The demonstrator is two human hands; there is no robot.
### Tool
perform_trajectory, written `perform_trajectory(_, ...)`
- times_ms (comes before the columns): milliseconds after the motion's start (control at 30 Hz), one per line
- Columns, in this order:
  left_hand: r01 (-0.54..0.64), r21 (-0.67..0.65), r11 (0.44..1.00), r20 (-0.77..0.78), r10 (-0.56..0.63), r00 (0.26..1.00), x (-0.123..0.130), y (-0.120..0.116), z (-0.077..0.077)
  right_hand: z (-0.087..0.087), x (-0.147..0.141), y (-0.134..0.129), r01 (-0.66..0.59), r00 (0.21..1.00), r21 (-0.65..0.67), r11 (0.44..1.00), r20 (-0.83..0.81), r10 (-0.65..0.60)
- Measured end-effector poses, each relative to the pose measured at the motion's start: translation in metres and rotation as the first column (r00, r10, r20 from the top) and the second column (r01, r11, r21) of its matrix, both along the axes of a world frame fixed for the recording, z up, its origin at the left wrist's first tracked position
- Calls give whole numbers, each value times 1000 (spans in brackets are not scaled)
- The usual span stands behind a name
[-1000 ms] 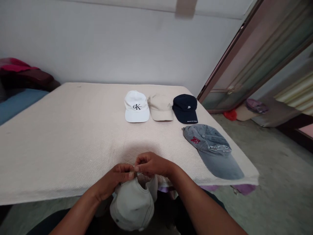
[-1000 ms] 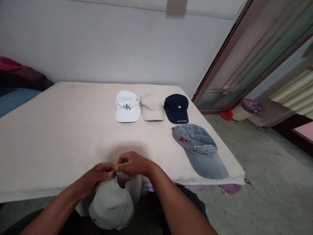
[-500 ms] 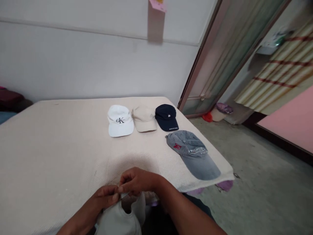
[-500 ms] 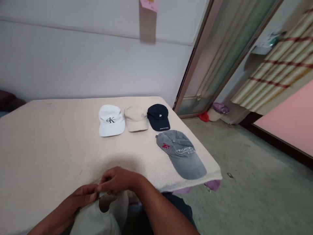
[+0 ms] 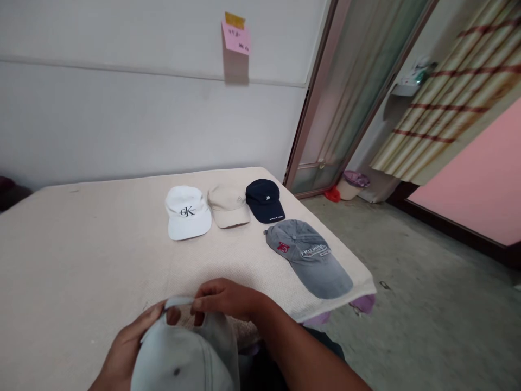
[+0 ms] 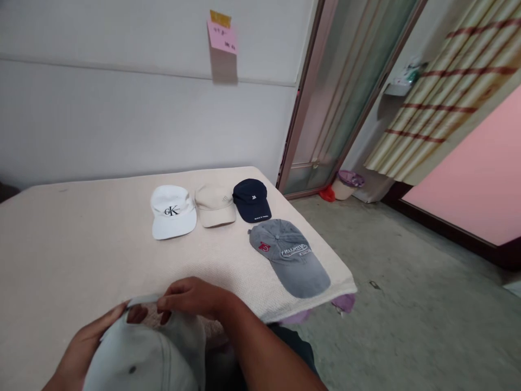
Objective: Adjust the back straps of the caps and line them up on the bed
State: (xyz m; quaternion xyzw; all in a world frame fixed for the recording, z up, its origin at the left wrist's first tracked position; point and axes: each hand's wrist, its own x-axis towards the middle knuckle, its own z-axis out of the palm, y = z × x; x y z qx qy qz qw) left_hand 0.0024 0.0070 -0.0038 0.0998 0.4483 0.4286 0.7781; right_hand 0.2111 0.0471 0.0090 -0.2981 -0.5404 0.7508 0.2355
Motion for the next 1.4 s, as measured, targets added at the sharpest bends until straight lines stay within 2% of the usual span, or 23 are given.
perform_trajectory(67,-62,-35,997,66,64,996,-2,6,4,3,8,0,11,999,21,1000,31,-12)
perform_trajectory(167,-138,-37,990,146,142,979,-2,17,11,3,23,0,8,999,-20,1000,34,-7)
perform_trajectory(233,-128,-18,992,198,129,972,1,24,13,1,31,1,49,999,-61,997,-18,-50)
perform_trajectory(333,-32,-7,999,239,33,971,8,34,16,0,39,5,188,962,-167,968,-168,-216)
perform_trajectory(433,3,-8,1000,166,-2,986,17,42,18,0,44,12,333,852,-281,900,-319,-415)
perform_trajectory(533,-18,97,995,111,7,994,27,49,18,1,49,25,524,673,-363,770,-378,-636)
perform_trajectory(633,27,177,984,103,-46,994,41,49,10,-2,56,39,650,526,-394,650,-385,-758)
perform_trajectory(733,102,157,982,60,-112,992,55,44,-3,-9,64,50,698,468,-393,599,-383,-796)
perform_trajectory(800,100,176,979,14,-104,994,61,42,-11,-13,70,56,718,450,-387,579,-377,-810)
perform_trajectory(1000,-39,348,937,-98,78,992,75,57,-19,-12,79,69,750,449,-345,564,-360,-818)
perform_trajectory(1067,-43,414,909,-209,141,968,79,66,-23,-14,80,72,773,444,-321,548,-342,-828)
perform_trajectory(1167,-3,492,871,-367,210,906,82,76,-31,-22,83,74,824,425,-288,488,-256,-868)
perform_trajectory(1300,-2,502,865,-437,256,862,77,79,-40,-34,94,65,882,382,-248,402,-124,-916)
perform_trajectory(1400,-29,464,885,-423,251,870,74,75,-44,-37,100,53,895,369,-235,378,-84,-926)
